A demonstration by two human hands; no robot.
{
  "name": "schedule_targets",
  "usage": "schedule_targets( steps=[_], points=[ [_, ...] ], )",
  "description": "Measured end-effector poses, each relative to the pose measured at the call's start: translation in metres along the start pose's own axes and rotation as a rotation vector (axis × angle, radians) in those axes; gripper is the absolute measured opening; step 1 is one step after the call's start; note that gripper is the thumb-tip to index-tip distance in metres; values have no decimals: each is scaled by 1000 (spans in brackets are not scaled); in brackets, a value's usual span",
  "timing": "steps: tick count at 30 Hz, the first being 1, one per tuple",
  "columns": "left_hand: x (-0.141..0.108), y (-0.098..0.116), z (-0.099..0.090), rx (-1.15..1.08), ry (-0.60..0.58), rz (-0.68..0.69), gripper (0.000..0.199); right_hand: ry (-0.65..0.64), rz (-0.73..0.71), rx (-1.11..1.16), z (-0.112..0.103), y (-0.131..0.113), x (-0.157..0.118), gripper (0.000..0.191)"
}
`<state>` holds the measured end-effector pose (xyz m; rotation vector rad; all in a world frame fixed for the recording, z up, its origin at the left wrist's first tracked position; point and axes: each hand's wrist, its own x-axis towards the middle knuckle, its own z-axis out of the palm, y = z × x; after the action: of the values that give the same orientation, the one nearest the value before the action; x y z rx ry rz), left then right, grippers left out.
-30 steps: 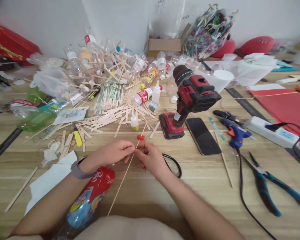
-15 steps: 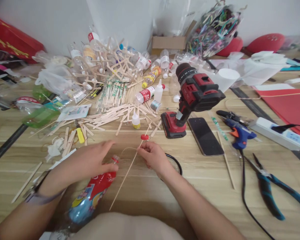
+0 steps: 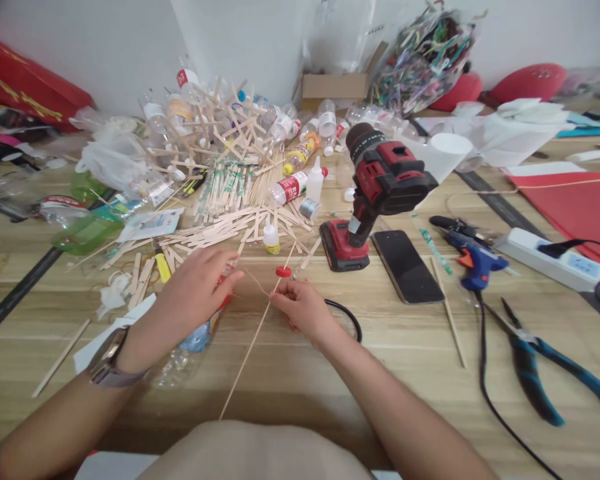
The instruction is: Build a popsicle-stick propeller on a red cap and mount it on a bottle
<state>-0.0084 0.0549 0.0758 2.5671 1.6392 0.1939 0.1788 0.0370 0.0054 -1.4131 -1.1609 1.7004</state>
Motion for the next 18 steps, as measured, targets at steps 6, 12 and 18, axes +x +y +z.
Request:
schedule_targets(
  steps=[6,12,18],
  points=[
    [-3,25,31,-198,-233,143,34,-11,-14,-21,-2,0,-1,26],
    [-61,24,34,115,-175,158,51,0,-31,-41,-2,0,-1,23],
    [-95,31,23,221,-404,20,59,-16,-34,-51,1,1,-2,21]
  ],
)
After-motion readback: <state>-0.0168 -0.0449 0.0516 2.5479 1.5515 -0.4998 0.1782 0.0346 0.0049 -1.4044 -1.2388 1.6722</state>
